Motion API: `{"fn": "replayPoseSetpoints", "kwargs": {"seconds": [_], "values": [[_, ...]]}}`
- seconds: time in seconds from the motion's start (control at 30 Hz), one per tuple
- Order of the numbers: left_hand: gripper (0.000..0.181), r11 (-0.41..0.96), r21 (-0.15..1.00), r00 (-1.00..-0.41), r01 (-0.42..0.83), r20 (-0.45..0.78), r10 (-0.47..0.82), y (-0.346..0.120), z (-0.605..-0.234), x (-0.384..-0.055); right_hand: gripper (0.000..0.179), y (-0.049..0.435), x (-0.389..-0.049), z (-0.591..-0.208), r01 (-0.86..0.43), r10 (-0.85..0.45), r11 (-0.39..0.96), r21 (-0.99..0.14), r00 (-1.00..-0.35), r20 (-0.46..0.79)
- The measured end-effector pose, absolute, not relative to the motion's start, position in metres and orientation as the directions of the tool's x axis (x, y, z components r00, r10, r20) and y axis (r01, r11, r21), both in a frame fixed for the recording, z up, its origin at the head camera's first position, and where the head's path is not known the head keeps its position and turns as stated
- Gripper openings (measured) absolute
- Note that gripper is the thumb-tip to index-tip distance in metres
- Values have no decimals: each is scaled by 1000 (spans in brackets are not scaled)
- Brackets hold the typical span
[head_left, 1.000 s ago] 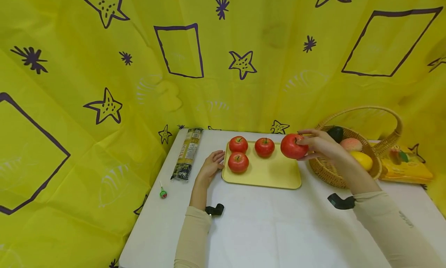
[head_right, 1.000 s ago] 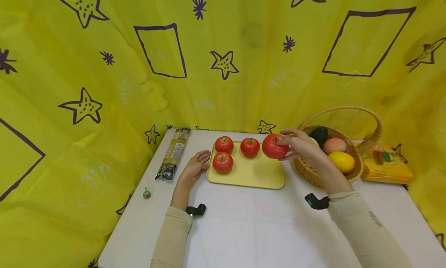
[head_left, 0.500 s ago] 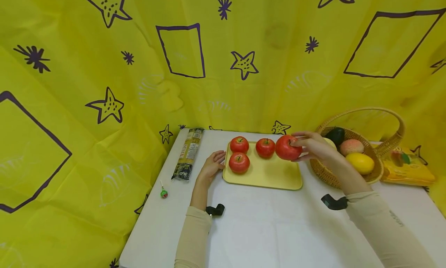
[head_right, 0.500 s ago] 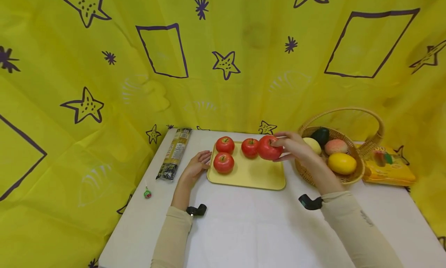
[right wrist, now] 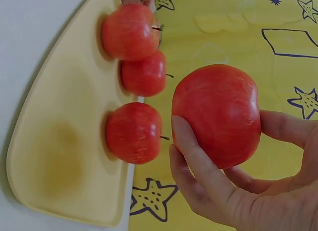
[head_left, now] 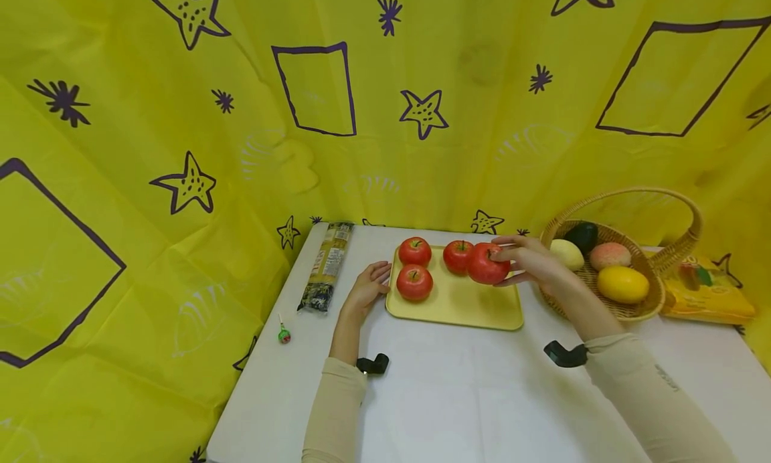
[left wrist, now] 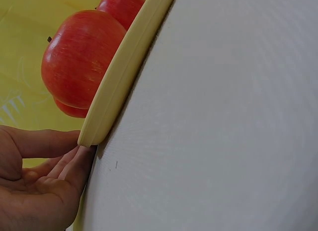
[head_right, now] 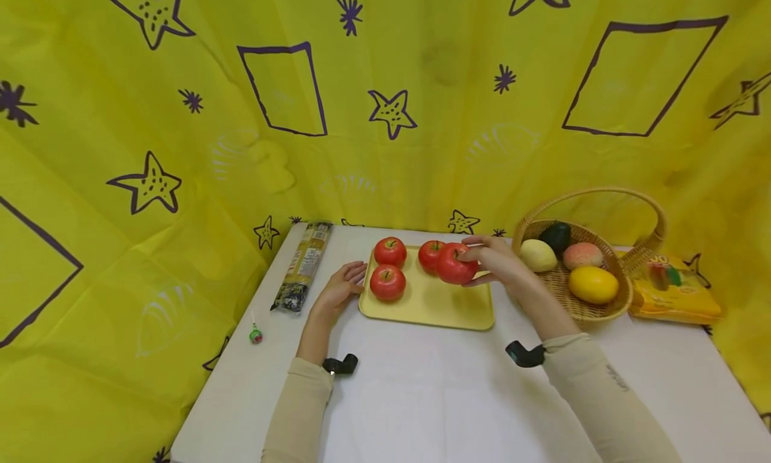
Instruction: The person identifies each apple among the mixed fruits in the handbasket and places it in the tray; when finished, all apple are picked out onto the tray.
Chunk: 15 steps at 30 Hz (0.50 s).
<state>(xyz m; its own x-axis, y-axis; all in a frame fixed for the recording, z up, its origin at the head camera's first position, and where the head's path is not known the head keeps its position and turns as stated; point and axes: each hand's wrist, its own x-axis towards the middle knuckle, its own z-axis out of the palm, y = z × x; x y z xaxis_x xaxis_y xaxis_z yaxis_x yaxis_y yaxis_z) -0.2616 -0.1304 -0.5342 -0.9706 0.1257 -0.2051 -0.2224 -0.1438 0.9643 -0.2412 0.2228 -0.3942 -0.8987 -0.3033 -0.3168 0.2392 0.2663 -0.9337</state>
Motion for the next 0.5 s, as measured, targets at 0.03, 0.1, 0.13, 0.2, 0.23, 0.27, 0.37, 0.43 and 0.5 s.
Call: {"fn": "replayPoseSetpoints", "kwargs": {"seconds": [0.03,0.1,0.13,0.2,0.23,0.27,0.37,0.43,0.5], "values": [[77,-142,964,-970,-224,-206,126,-130,-534,-261,71,222,-241,-395,238,-303,266,-934,-899,-316],[77,-143,963,-970,-227,-210,125,-130,-535,-262,71,220,-242,-396,240,-300,265,-934,-900,-317],[77,-142,964,-970,-225,-208,124,-130,-535,-262,70,219,-242,-397,240,-300,265,-934,-900,-317],[77,-140,965,-971,-221,-204,124,-130,-536,-262,70,217,-242,-397,241,-305,262,-935,-898,-317],[77,-140,965,-971,-220,-204,122,-130,-536,-262,69,216,-242,-398,240,-305,263,-935,-898,-316],[77,-141,966,-972,-219,-203,121,-130,-536,-263,69,215,-242,-398,239,-308,265,-934,-897,-317],[76,-139,968,-973,-210,-194,123,-130,-537,-263,69,212,-243,-402,247,-298,271,-931,-898,-325],[76,-143,967,-974,-209,-192,123,-131,-538,-263,69,209,-243,-404,258,-286,273,-927,-898,-334],[76,-144,968,-974,-206,-189,124,-131,-538,-263,70,208,-244,-407,266,-275,274,-924,-899,-340]]}}
